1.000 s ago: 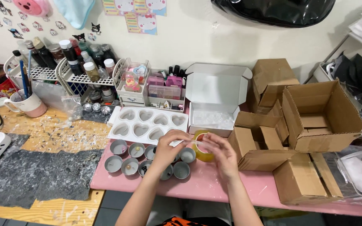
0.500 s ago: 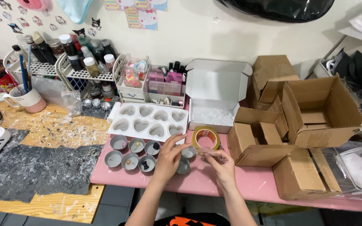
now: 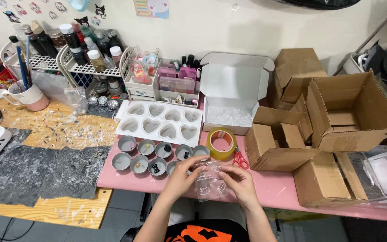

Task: The person wraps heart-shaped candle items in clear plastic bags, twists the bags closed, and seals them with tape. They place the wrapped candles into a white gift box and handle cardboard boxes on the workbench.

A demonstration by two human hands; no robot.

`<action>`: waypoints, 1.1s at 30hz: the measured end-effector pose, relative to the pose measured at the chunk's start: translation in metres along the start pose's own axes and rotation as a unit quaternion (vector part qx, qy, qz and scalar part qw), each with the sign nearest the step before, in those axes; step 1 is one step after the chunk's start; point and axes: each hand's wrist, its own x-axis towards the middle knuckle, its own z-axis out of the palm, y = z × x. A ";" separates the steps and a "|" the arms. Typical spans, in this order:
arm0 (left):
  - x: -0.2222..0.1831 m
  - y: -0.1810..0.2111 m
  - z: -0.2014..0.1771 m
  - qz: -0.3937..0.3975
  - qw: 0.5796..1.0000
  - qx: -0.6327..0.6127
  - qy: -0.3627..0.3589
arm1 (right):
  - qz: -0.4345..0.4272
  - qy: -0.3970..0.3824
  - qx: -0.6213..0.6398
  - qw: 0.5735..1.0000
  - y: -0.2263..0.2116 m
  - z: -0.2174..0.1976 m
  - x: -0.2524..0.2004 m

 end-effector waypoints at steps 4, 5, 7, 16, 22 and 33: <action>0.001 0.027 0.014 0.052 0.988 0.125 0.080 | 0.004 0.030 -0.007 1.000 0.018 0.001 -0.002; 0.000 0.027 0.019 0.135 0.948 0.251 0.142 | -0.017 0.038 -0.026 0.999 0.016 0.005 -0.002; 0.000 0.024 0.026 0.215 0.882 0.370 0.198 | -0.040 0.048 -0.044 0.997 0.008 0.016 -0.004; 0.003 0.007 0.031 0.247 0.906 0.321 0.121 | -0.174 0.064 -0.135 0.973 -0.015 0.044 -0.011; 0.011 -0.003 0.025 0.301 0.888 0.330 0.109 | -0.202 0.108 -0.244 0.943 -0.022 0.048 -0.009; 0.035 -0.007 0.026 0.189 0.945 0.182 0.194 | -0.161 0.063 -0.212 0.962 -0.034 0.038 0.006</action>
